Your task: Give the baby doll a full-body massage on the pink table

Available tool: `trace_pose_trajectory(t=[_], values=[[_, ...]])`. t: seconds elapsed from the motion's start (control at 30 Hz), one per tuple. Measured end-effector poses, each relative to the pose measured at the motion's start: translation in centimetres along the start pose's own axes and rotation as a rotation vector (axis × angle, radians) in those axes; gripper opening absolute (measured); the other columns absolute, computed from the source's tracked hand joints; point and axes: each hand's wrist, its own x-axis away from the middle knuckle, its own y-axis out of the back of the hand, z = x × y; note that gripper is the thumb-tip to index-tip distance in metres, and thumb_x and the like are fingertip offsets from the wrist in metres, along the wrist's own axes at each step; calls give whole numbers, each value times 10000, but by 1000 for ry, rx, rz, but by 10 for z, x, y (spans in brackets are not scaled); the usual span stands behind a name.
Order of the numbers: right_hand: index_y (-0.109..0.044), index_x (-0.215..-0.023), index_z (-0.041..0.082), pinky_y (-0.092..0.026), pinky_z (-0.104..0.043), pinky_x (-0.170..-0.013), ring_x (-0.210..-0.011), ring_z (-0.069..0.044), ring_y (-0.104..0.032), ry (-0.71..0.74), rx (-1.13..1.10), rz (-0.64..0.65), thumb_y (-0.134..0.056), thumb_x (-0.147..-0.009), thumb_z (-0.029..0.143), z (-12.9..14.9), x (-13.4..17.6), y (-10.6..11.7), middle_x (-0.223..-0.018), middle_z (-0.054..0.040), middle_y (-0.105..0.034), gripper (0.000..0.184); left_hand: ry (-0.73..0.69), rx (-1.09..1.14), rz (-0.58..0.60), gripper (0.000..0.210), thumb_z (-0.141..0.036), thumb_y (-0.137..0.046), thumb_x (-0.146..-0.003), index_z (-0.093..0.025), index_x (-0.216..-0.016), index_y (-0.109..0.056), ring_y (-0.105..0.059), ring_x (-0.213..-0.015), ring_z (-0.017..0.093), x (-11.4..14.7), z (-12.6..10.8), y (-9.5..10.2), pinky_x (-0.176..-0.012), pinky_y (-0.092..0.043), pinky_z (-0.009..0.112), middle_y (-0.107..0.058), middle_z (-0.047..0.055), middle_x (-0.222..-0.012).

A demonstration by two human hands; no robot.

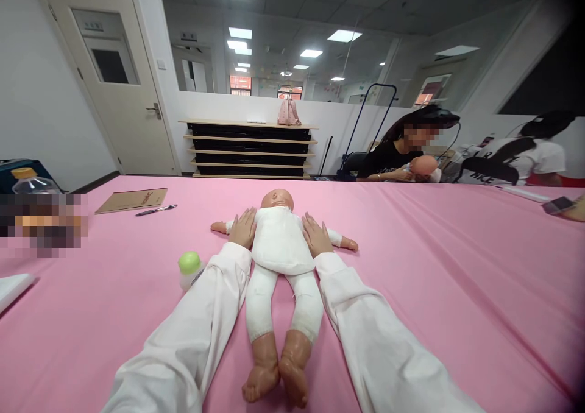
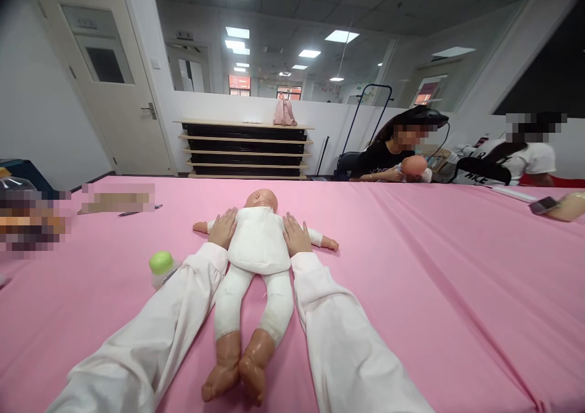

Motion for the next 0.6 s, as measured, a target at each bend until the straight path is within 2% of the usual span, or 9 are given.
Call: trace_pose_trajectory(t=[0.07,0.17,0.27,0.4,0.5,0.6], values=[[-276,-1357,215,-205,-429,-1056,-1279,-147,-314,20,-6,80,-197,-895,260,0,-1,-1,-1414,-26,-312,471,-17,15,68,487,-290,-195,-894,-171,-1358,-280,-316,-1277,165,0,1,-2,-1064,-222,404,-347,42,-1391],[-298,-1348,232,-226,-416,-1046,-1238,-153,-377,-30,-2,114,-213,-904,299,-1,0,-2,-1373,-17,-386,458,13,-14,69,468,-314,-225,-892,-182,-1326,-338,-385,-1226,179,1,3,-5,-1053,-230,414,-431,51,-1336],[-396,-1297,213,-196,-426,-1049,-1232,-181,-382,-108,36,82,-242,-902,317,-1,2,-3,-1343,-34,-430,436,91,-68,14,423,-309,-267,-882,-190,-1243,-452,-432,-1175,199,3,4,-6,-1051,-204,434,-524,66,-1245],[-499,-1209,201,-173,-476,-1031,-1226,-220,-380,-269,86,3,-267,-890,302,-3,6,-5,-1333,-61,-442,407,231,-126,-54,386,-249,-270,-874,-170,-1091,-580,-406,-1189,250,7,5,-2,-1039,-122,528,-607,96,-1112],[-483,-1225,151,-175,-510,-1016,-1232,-256,-360,-415,103,-54,-271,-874,289,-6,8,-6,-1358,-102,-399,432,344,-162,-117,398,-230,-264,-870,-132,-987,-631,-371,-1213,277,10,6,3,-1034,-101,542,-627,127,-1049],[-333,-1322,67,-177,-501,-1022,-1252,-273,-324,-524,111,-162,-301,-846,261,-8,8,-4,-1423,-156,-254,516,418,-154,-183,406,-242,-264,-868,-124,-1071,-596,-330,-1246,275,10,7,6,-1037,-98,546,-583,133,-1138]])
